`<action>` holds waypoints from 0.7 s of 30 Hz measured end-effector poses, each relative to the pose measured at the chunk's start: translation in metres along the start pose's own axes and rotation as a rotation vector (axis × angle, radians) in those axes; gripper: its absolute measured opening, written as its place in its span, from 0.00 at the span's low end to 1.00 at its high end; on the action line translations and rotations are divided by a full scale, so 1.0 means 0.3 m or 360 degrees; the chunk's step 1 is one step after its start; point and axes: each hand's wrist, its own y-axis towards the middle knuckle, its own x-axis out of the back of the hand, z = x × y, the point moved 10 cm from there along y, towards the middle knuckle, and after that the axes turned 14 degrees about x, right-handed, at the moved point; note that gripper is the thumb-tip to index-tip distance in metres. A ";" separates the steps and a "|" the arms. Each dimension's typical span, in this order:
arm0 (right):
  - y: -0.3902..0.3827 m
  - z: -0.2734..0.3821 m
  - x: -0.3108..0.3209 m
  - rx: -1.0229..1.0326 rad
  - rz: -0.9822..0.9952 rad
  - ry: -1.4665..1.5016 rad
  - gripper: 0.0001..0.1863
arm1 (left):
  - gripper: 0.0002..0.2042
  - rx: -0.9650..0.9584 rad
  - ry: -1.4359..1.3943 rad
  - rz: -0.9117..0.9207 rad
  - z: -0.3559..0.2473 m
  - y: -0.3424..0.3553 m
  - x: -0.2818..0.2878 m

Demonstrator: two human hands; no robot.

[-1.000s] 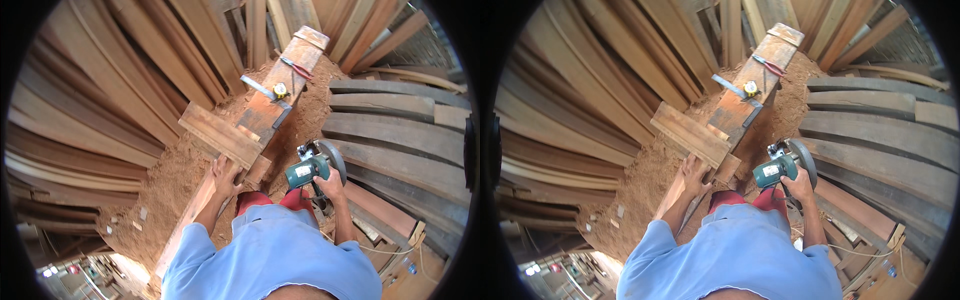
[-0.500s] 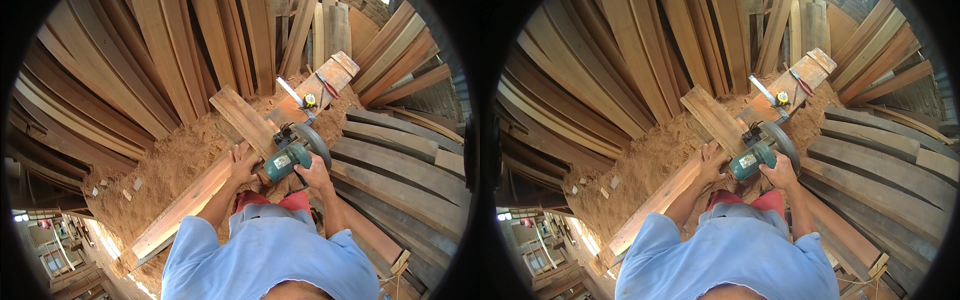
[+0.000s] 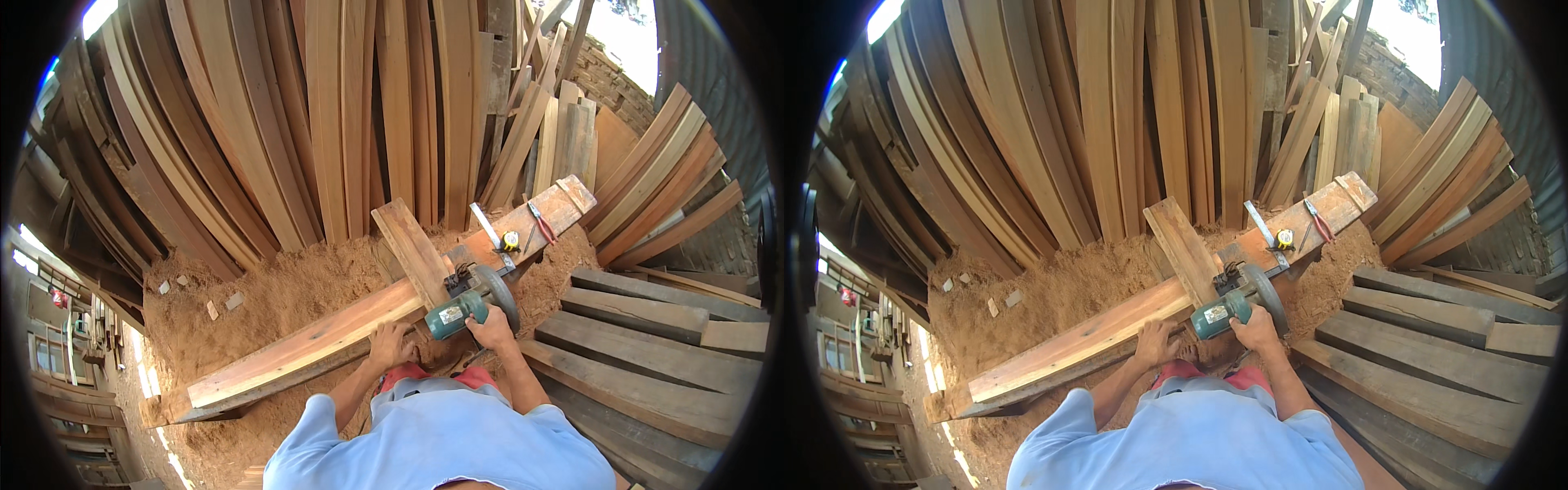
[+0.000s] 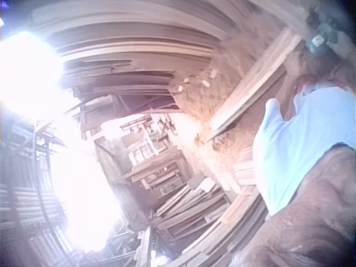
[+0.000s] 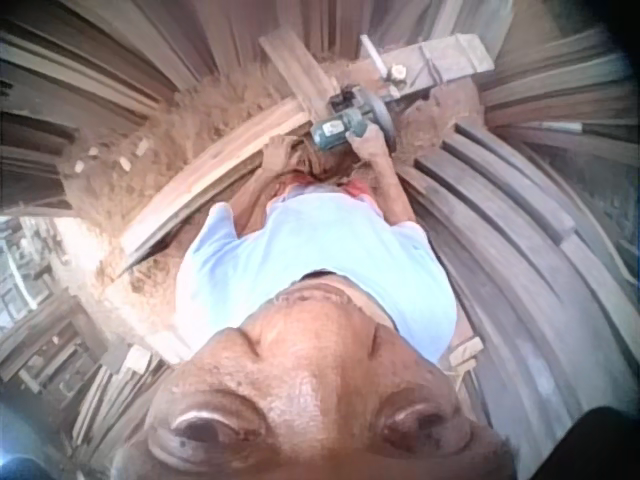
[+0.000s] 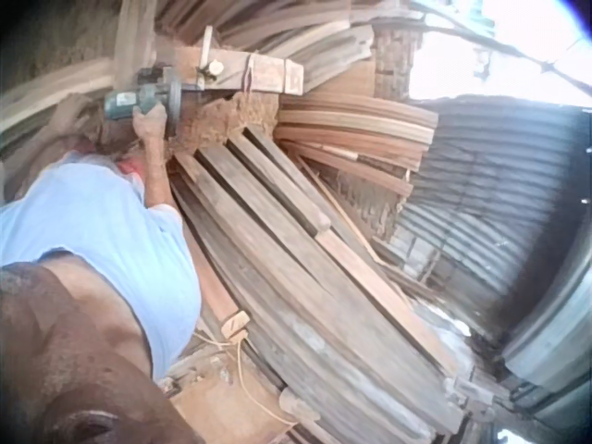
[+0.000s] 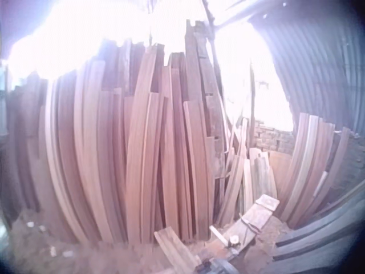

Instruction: The person measures a wooden plank with a tape measure, marks it, and cuts it using a circular saw. They then use a square ruler to mark another plank before cutting it as well. The cut pieces are placed aside among other wood planks.

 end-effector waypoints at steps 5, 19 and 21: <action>-0.010 -0.087 0.059 0.0061 -0.0067 -0.0058 0.15 | 0.33 0.0575 -0.0064 0.0891 0.156 -0.416 -0.482; 0.008 -0.185 0.082 0.0123 0.0157 -0.0162 0.21 | 0.14 0.0356 -0.0754 0.1041 -0.381 -0.834 -0.304; 0.023 -0.222 0.077 0.0165 0.0115 -0.0218 0.20 | 0.11 0.0094 -0.0449 0.0634 -0.531 -0.683 -0.062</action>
